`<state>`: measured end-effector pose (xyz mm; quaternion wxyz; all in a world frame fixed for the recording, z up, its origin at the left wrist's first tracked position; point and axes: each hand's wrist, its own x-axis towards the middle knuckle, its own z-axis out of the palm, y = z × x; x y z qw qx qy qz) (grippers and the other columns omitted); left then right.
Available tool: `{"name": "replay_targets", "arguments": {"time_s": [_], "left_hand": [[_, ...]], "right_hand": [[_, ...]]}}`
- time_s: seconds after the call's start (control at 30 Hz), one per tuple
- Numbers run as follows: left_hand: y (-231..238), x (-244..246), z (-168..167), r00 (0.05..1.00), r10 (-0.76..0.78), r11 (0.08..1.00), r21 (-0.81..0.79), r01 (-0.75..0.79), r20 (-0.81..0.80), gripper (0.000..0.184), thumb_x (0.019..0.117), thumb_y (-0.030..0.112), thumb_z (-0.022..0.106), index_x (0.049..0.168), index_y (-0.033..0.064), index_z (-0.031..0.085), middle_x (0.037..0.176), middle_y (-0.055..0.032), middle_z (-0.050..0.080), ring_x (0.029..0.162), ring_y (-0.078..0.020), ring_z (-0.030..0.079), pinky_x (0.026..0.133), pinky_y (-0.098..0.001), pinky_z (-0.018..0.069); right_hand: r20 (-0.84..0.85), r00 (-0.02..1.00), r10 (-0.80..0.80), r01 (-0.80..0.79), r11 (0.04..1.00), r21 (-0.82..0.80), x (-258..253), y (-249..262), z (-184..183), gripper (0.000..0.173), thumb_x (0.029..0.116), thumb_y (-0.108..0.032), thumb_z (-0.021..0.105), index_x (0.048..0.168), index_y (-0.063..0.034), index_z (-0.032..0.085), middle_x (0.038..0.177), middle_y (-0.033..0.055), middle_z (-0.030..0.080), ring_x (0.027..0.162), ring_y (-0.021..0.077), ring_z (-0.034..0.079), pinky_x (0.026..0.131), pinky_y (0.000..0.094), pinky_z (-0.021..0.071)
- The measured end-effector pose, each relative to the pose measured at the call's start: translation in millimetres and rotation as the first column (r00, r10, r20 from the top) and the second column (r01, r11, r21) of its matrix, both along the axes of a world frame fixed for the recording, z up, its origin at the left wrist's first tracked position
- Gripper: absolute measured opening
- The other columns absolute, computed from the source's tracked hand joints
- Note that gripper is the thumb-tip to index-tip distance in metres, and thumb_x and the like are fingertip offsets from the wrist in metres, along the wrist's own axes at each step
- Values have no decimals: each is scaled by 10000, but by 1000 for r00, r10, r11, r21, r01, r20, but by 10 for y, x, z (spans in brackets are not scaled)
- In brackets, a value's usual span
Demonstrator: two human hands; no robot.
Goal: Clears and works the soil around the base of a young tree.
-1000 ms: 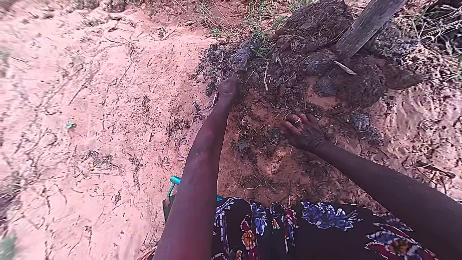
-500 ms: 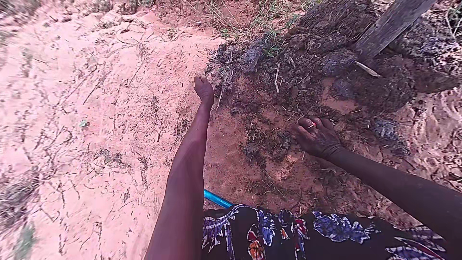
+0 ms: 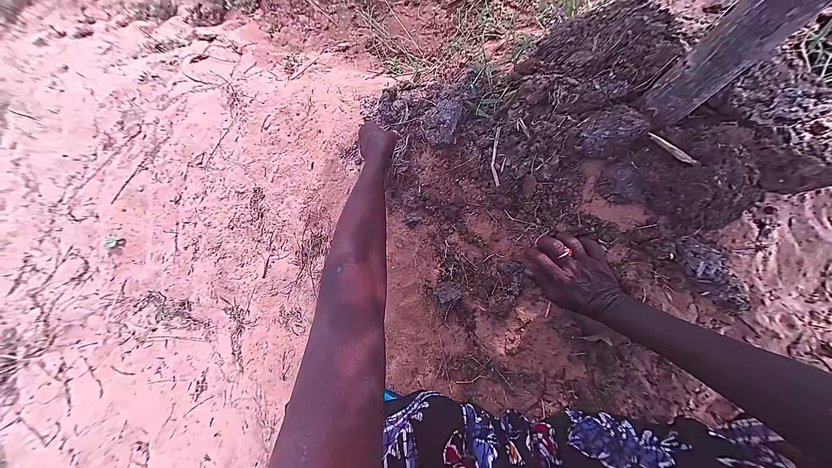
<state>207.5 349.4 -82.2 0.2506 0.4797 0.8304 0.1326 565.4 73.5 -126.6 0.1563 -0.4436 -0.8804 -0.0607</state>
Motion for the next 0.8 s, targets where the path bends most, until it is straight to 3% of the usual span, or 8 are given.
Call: {"name": "replay_targets", "arguments": {"time_s": [0.1,0.2,0.4,0.53,0.6,0.73,0.8], "left_hand": [[-76,178,220,983,-94,991,-113,76,-157,482,938,151,663,1337,-95,550,1428,-305,529,1342,-431,531,1045,-620,464],[-102,204,302,950,-195,968,-201,147,-244,467,959,164,642,1338,-95,554,1432,-304,533,1335,-446,537,1025,-650,465],[-254,77,64,967,-193,975,-146,170,-164,429,993,180,618,1319,-96,580,1413,-331,530,1342,-470,515,1061,-642,447],[-514,61,-7,947,-280,958,-112,264,-157,346,1020,173,548,1245,-73,641,1341,-314,593,1299,-454,558,1054,-644,446],[-697,73,-48,936,-326,945,-85,317,-129,368,1057,201,513,1262,-83,629,1328,-318,600,1306,-451,555,1092,-615,430],[-1156,117,-10,923,-382,917,137,374,37,341,1048,226,579,1128,-90,681,1108,-293,689,1099,-416,661,1011,-586,476],[-1390,188,137,888,-419,901,203,383,188,301,1028,211,630,1086,-78,691,986,-229,695,907,-314,664,884,-512,516]], "right_hand": [[-2,1000,4,-4,1000,4,7,2,0,429,1070,-426,380,1206,-140,669,1177,162,683,1100,417,635,813,542,486],[-11,1000,6,-6,1000,-8,-7,2,20,426,1065,-420,387,1201,-135,673,1172,163,682,1090,420,639,802,550,492],[-38,999,21,-22,999,-32,9,9,13,416,1063,-411,400,1187,-134,685,1154,159,680,1108,416,636,826,551,501],[-55,998,30,-31,999,-27,14,21,-16,395,1059,-398,416,1178,-135,686,1165,166,696,1117,416,647,817,549,506],[-51,998,36,-38,998,-46,16,19,-12,392,1055,-391,428,1182,-124,686,1168,179,688,1126,431,642,818,565,511],[-41,999,35,-38,996,-82,17,35,-12,387,1049,-382,446,1180,-124,703,1167,179,680,1150,441,626,851,578,507],[-51,998,44,-49,995,-90,15,28,11,369,1039,-360,472,1157,-105,710,1162,194,679,1146,454,623,860,592,504]]}}
